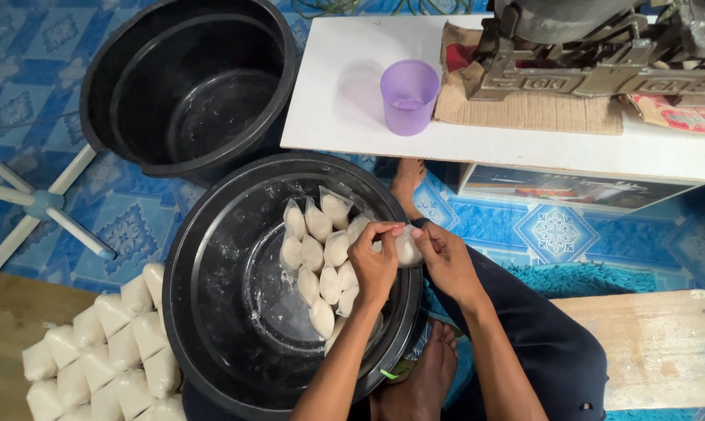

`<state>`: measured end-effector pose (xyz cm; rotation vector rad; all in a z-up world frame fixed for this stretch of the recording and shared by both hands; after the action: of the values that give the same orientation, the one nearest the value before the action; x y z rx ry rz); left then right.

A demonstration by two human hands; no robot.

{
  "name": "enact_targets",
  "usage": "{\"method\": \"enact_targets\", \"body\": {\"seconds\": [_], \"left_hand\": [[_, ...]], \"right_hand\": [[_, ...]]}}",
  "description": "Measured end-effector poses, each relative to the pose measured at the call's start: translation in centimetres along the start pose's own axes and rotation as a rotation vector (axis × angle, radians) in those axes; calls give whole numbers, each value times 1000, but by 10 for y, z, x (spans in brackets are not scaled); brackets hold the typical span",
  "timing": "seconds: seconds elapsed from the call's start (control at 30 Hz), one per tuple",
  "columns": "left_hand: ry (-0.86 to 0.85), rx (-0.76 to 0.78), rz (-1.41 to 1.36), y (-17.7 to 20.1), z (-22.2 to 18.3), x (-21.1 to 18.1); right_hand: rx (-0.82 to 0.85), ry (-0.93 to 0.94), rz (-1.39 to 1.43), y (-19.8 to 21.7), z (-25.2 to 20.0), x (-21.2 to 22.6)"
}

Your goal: Tying and sealing small plastic bags filled with white powder at a production site.

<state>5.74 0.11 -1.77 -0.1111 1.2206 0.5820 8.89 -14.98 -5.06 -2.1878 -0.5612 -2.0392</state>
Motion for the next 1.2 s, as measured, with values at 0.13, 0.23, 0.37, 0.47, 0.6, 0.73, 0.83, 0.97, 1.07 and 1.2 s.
{"method": "enact_targets", "body": {"seconds": [0.13,0.23,0.37,0.47,0.6,0.73,0.83,0.97,1.07,1.2], "left_hand": [[42,245,-216,-3,-10,-3],[134,500,-283,-22,-27,-1],[317,536,-524,-40,-40,21],[379,499,-469,-44,-38,22],[453,408,-437,-48,-39,45],[520,325,-467,-47,-39,55],[566,297,-515,-49,-40,63],[507,401,-582,-48,-38,48],[408,554,-546,-46,-42,41],[309,620,-321,-27,-38,4]], "right_hand": [[-13,-28,-18,5,2,1],[-2,-37,-20,5,1,0],[9,11,8,3,-3,13],[11,22,16,3,-4,18],[31,34,56,2,-4,23],[40,3,1,2,-7,28],[40,-13,-18,3,-7,25],[8,-65,-30,7,-7,19],[-9,-98,29,8,-4,12],[-12,-83,217,4,-3,5]]}}
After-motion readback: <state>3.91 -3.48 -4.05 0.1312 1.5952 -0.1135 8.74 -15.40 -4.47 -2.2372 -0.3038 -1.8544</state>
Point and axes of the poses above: each hand's wrist, its own z-axis towards the middle knuckle, its own y-axis out of the back of the hand, x = y × z, the point moved 9 cm from there along z, towards the middle knuckle, and after that the axes turned 8 degrees about x, right-handed, at the moved point
